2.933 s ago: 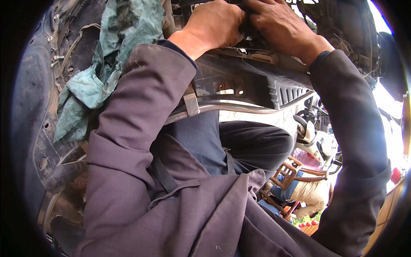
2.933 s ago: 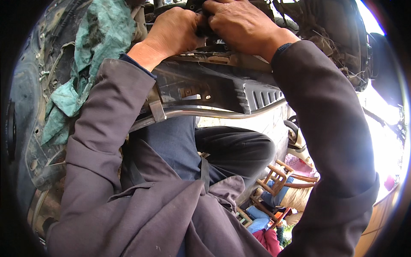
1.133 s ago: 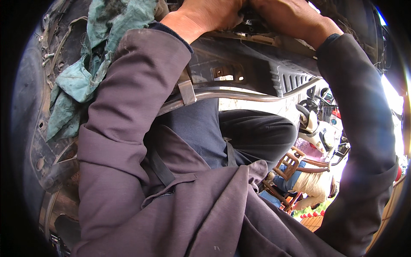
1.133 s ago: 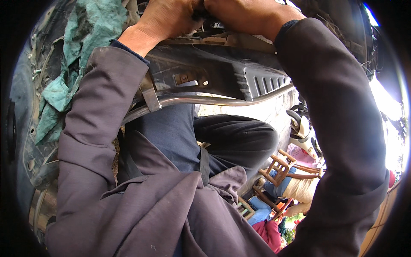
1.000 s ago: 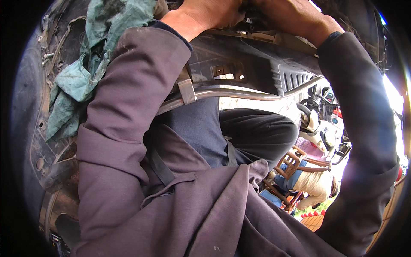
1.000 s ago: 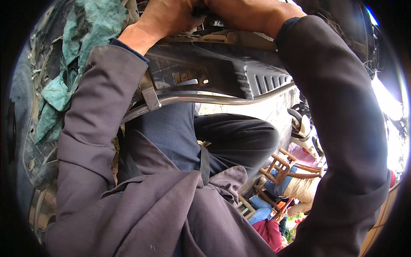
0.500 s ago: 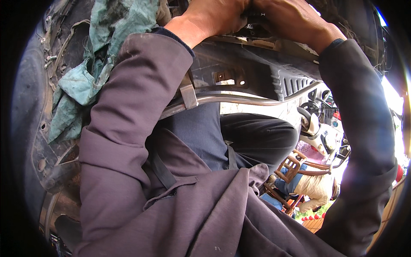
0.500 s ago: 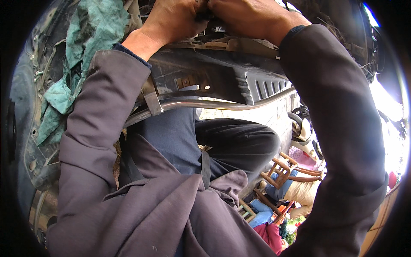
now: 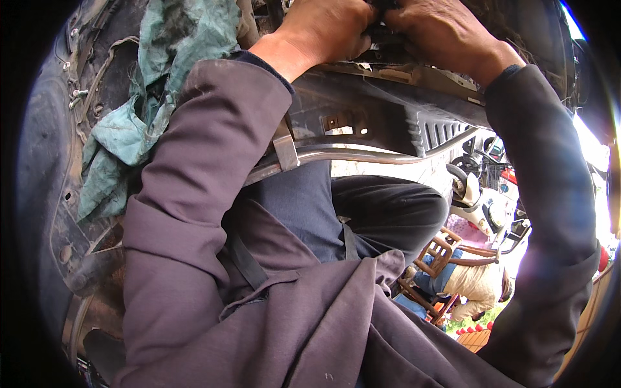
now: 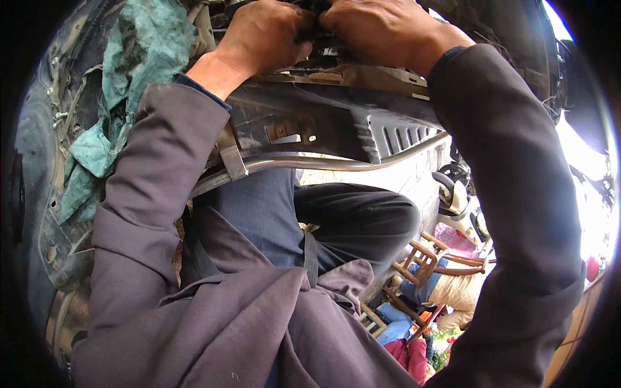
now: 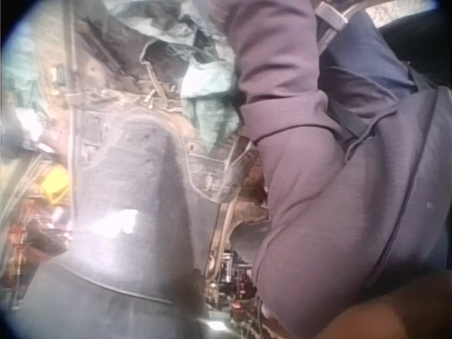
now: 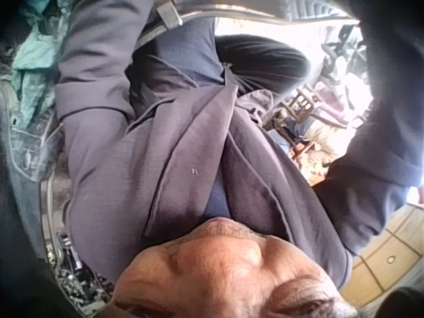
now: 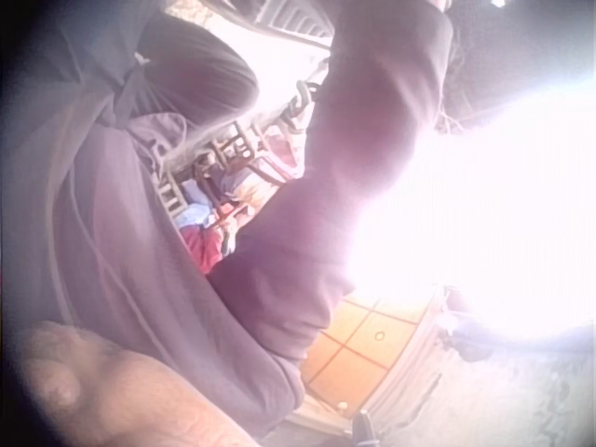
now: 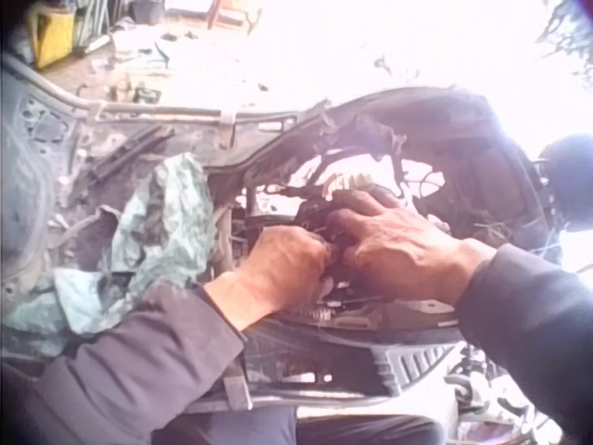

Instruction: The person works on a motorcycle engine with the seat removed, using a wrench to tighten bolts on the engine casing. The person repeatedly adjusts and tightens components within the engine area, then stands up and moves away from the motorcycle.

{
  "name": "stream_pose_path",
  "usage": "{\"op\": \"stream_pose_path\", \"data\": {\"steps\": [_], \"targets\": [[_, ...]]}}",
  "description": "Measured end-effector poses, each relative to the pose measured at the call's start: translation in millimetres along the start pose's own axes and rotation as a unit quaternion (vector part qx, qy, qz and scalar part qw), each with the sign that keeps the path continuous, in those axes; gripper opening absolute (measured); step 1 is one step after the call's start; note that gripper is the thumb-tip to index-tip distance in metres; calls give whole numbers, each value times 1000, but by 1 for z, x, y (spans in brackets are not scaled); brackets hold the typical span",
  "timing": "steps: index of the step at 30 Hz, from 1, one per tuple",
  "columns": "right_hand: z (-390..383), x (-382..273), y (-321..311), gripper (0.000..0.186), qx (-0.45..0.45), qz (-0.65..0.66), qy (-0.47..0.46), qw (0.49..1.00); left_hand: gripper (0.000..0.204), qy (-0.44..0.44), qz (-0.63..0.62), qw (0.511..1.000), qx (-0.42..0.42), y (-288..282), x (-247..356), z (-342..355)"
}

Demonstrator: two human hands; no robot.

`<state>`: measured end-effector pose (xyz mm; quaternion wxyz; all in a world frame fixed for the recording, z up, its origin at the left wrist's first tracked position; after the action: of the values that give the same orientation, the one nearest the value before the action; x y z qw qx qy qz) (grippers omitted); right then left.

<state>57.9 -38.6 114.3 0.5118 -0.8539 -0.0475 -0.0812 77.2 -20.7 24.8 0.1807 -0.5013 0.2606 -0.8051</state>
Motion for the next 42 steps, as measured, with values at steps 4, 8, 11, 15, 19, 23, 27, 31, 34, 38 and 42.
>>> {"op": "stream_pose_path", "data": {"steps": [4,8,11,15,19,23,27,31,34,38,42], "targets": [[-2,2,-3,28,26,68,21,997,20,-5,-2,1000,-8,3,-2,0],[-4,8,-5,28,30,86,51,995,20,10,-26,999,14,1,-1,0],[-4,3,-3,26,4,61,26,998,18,12,-35,999,35,0,-2,-1],[-7,1,-9,27,42,85,32,995,15,15,-58,996,59,-2,-4,-1],[-9,4,-7,28,35,100,41,994,13,17,-78,995,65,-2,-5,-1],[-8,8,6,29,-10,101,61,993,12,17,-93,993,70,-2,-7,-2],[1,6,10,30,29,78,41,996,12,8,-117,990,72,-3,-7,0],[4,2,10,30,58,88,17,994,14,-10,-78,994,73,-10,-4,-2],[3,1,11,29,48,92,9,995,17,-53,26,998,-9,-2,-5,-1],[3,-1,15,25,33,85,0,996,18,-76,87,991,-70,3,-4,1],[2,0,18,22,24,65,8,998,16,-52,69,995,-45,-4,-1,0]]}}
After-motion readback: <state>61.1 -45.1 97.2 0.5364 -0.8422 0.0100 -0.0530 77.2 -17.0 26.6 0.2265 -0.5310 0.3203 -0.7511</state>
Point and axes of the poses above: each hand's wrist, its own z-axis towards the middle knuckle, its own y-axis out of the palm, x = y × z, the point moved 9 cm from there along z, towards the middle knuckle, and after that the axes turned 12 degrees about -y, right-handed, at the moved point
